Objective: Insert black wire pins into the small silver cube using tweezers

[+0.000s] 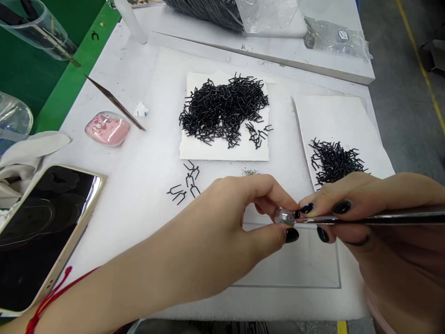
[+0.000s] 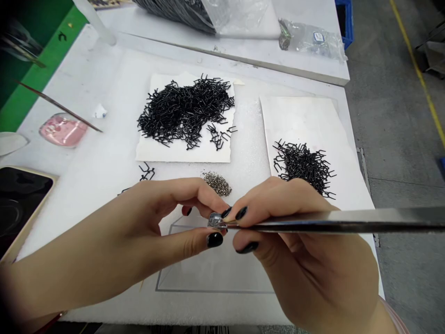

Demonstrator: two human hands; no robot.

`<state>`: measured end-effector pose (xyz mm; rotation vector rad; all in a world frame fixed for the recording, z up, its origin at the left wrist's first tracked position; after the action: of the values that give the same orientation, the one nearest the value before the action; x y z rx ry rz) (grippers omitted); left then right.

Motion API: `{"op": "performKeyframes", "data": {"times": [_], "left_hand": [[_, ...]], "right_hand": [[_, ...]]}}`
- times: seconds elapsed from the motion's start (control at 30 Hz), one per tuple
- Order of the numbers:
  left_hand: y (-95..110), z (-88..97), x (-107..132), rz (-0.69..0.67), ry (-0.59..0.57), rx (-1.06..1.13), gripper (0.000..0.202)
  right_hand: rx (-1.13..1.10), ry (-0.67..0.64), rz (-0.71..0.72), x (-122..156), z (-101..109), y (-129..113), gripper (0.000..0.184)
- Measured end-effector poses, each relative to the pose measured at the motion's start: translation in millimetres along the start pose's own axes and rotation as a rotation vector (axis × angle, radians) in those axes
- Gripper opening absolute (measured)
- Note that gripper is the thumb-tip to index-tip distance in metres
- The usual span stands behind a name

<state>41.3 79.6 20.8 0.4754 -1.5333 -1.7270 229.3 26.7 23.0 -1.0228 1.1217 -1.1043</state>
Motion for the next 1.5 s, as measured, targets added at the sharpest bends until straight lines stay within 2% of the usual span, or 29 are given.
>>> {"op": "performKeyframes", "data": {"times": [0.1, 0.23, 0.43, 0.8, 0.93, 1.1, 1.27, 1.5], "left_hand": [[0.4, 0.0, -0.1, -0.005, 0.003, -0.003, 0.010], [1.6, -0.1, 1.8, 0.007, -0.001, 0.001, 0.010], [2.8, 0.6, 1.9, 0.024, -0.019, 0.012, 0.010], [2.7, -0.1, 1.9, 0.023, -0.026, 0.029, 0.012], [1.8, 1.5, 1.8, 0.028, -0.031, 0.026, 0.013], [1.7, 0.9, 1.7, 0.034, -0.021, 0.011, 0.013], [2.7, -0.8, -0.2, 0.042, -0.024, 0.009, 0.012], [0.8, 2.1, 1.5, 0.019, -0.018, 0.013, 0.012]], "right_hand": [[0.012, 0.016, 0.013, -1.4, 0.6, 0.3, 0.024], [0.028, -0.033, 0.025, -2.2, 0.8, 0.5, 0.025], [0.126, -0.038, -0.155, 2.4, 1.6, -3.3, 0.007], [0.120, -0.027, -0.185, 3.9, 3.1, -0.8, 0.005], [0.107, -0.030, -0.183, 4.0, 1.5, 0.3, 0.007], [0.086, -0.053, -0.098, 1.4, 2.1, 0.9, 0.017], [0.172, -0.049, -0.145, 2.5, 2.7, 0.6, 0.006], [0.114, -0.046, -0.066, 2.5, 0.8, -1.6, 0.015]]}}
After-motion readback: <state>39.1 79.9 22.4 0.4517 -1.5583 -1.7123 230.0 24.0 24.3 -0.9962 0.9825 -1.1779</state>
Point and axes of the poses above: each hand's wrist, its own x-axis away from the middle knuckle, its own z-axis out of the back of the hand, y = z × x, the point moved 1 cm from there along -x, towards the middle knuckle, and after that the axes turned 7 degrees about -z, right-handed, at the moved point
